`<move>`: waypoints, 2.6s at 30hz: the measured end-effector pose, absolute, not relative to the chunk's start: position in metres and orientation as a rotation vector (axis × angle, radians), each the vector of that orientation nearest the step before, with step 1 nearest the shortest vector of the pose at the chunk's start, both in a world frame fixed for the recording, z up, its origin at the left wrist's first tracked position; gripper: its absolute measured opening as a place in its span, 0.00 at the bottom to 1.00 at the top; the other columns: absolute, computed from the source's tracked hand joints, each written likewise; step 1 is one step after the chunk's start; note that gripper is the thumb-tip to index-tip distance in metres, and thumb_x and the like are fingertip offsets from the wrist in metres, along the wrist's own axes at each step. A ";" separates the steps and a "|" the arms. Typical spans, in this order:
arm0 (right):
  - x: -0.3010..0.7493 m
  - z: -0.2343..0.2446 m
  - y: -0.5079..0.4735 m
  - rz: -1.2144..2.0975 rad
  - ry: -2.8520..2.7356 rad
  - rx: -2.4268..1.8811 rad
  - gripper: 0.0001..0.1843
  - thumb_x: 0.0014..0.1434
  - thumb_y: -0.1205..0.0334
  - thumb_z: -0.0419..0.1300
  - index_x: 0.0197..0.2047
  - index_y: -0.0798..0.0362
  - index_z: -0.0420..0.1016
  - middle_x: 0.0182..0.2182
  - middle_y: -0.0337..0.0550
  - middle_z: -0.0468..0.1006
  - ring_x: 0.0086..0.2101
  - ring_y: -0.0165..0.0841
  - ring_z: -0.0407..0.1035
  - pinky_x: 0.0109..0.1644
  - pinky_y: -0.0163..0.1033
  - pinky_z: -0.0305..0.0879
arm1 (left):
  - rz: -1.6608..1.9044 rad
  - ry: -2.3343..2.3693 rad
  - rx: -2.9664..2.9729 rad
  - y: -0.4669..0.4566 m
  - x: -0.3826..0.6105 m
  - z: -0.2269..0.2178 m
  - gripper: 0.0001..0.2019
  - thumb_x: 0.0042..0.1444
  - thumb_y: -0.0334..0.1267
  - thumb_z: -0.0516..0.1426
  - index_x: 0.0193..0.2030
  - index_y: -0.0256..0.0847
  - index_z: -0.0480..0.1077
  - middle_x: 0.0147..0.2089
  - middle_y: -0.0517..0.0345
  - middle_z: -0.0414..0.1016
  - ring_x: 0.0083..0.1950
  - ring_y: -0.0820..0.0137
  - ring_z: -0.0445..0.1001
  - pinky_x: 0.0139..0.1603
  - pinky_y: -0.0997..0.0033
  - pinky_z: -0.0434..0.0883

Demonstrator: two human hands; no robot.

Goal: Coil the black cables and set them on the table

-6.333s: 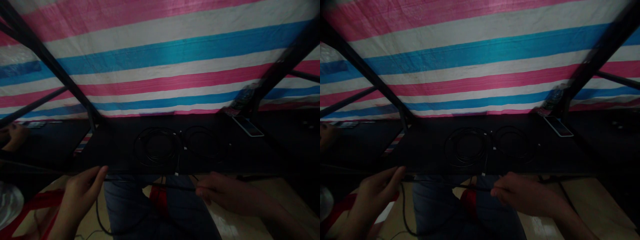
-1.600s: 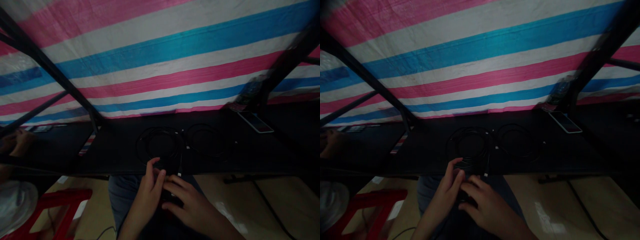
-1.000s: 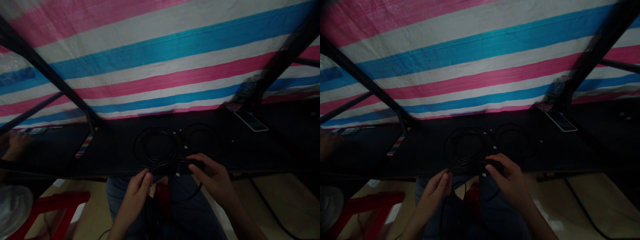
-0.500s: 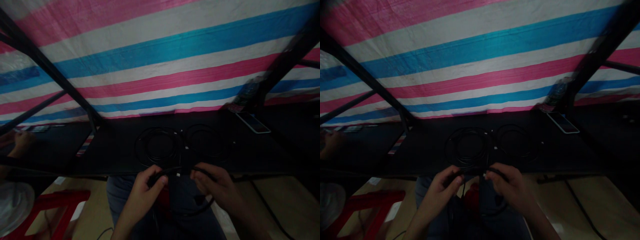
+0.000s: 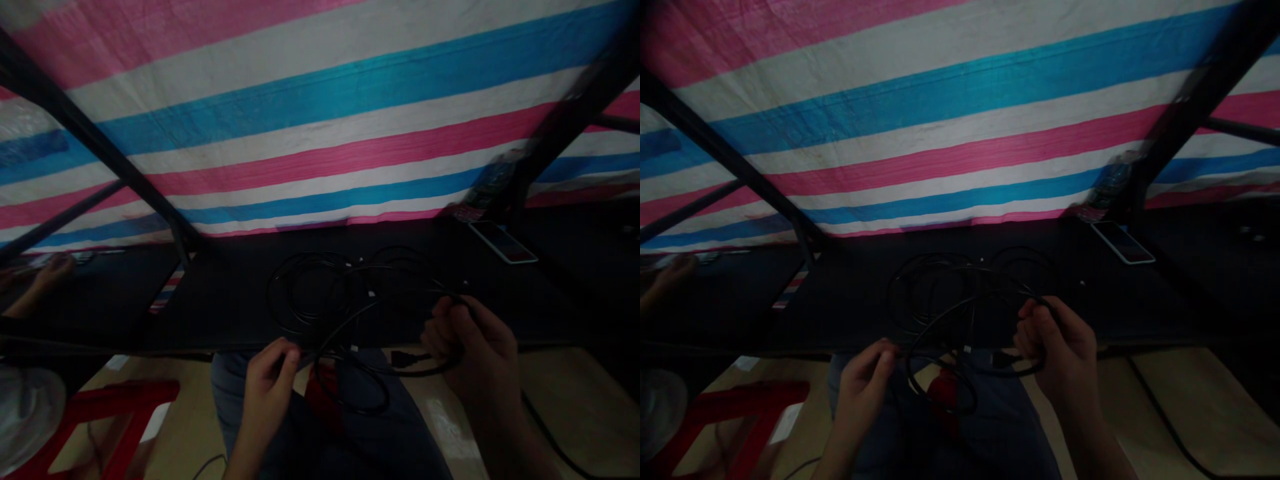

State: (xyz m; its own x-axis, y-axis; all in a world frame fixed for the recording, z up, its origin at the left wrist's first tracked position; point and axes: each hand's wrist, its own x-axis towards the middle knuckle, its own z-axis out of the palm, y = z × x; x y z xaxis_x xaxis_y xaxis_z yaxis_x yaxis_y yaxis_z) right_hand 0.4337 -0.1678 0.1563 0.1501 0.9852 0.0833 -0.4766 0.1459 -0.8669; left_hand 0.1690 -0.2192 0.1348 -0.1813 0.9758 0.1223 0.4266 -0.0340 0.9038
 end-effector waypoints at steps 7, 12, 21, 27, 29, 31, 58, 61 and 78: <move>0.429 0.152 -0.176 1.432 -0.912 -0.781 0.14 0.63 0.49 0.66 0.36 0.52 0.80 0.18 0.26 0.48 0.17 0.23 0.41 0.19 0.31 0.43 | 1.027 1.486 1.502 -0.221 0.168 0.152 0.14 0.60 0.49 0.60 0.32 0.40 0.77 0.31 0.55 0.75 0.36 0.64 0.73 0.39 0.68 0.69; 0.417 0.158 -0.184 1.577 -0.891 -0.771 0.14 0.63 0.48 0.65 0.35 0.50 0.80 0.17 0.26 0.48 0.18 0.24 0.39 0.20 0.32 0.45 | 1.070 1.338 1.263 -0.229 0.203 0.136 0.38 0.50 0.47 0.69 0.66 0.47 0.61 0.57 0.47 0.71 0.51 0.60 0.74 0.48 0.64 0.72; 0.425 0.169 -0.184 1.577 -0.867 -0.762 0.16 0.62 0.44 0.66 0.36 0.48 0.81 0.19 0.26 0.44 0.19 0.24 0.36 0.22 0.33 0.41 | 1.124 1.500 1.371 -0.216 0.180 0.111 0.11 0.62 0.45 0.61 0.44 0.41 0.74 0.49 0.49 0.78 0.53 0.58 0.75 0.55 0.62 0.69; 0.420 0.161 -0.184 1.684 -0.798 -0.652 0.17 0.62 0.43 0.65 0.35 0.49 0.80 0.18 0.24 0.42 0.17 0.22 0.35 0.20 0.30 0.41 | 1.119 1.267 1.146 -0.228 0.186 0.123 0.21 0.62 0.57 0.59 0.49 0.42 0.69 0.40 0.53 0.78 0.40 0.64 0.77 0.43 0.66 0.73; 0.415 0.157 -0.183 1.689 -0.788 -0.587 0.17 0.64 0.43 0.64 0.36 0.49 0.80 0.17 0.24 0.42 0.16 0.21 0.34 0.19 0.29 0.42 | 1.096 1.295 1.084 -0.229 0.192 0.127 0.23 0.59 0.59 0.62 0.49 0.43 0.68 0.33 0.60 0.73 0.32 0.69 0.72 0.34 0.72 0.71; 0.408 0.154 -0.181 1.667 -0.775 -0.561 0.17 0.65 0.43 0.62 0.36 0.49 0.78 0.17 0.24 0.42 0.15 0.22 0.35 0.18 0.29 0.43 | 1.133 1.398 1.016 -0.227 0.197 0.131 0.23 0.59 0.63 0.59 0.42 0.42 0.69 0.28 0.63 0.68 0.28 0.72 0.67 0.29 0.74 0.67; 0.388 0.163 -0.209 1.573 -0.995 -0.477 0.13 0.65 0.48 0.64 0.39 0.46 0.85 0.16 0.28 0.48 0.16 0.25 0.42 0.20 0.34 0.44 | 1.004 1.454 0.816 -0.230 0.240 0.111 0.23 0.57 0.60 0.59 0.40 0.40 0.78 0.45 0.48 0.83 0.57 0.51 0.77 0.63 0.52 0.68; 0.388 0.159 -0.214 1.534 -1.037 -0.439 0.13 0.66 0.49 0.63 0.39 0.46 0.84 0.17 0.30 0.52 0.17 0.26 0.47 0.20 0.35 0.46 | 1.061 1.460 0.703 -0.234 0.241 0.109 0.23 0.56 0.59 0.61 0.44 0.40 0.79 0.48 0.48 0.82 0.58 0.52 0.75 0.62 0.55 0.68; 0.365 0.130 -0.221 1.670 -0.977 -0.520 0.19 0.69 0.49 0.58 0.32 0.51 0.79 0.16 0.29 0.53 0.19 0.26 0.50 0.25 0.34 0.52 | 1.397 1.089 0.315 -0.213 0.234 0.130 0.20 0.52 0.54 0.68 0.35 0.41 0.69 0.17 0.70 0.64 0.19 0.73 0.68 0.29 0.73 0.68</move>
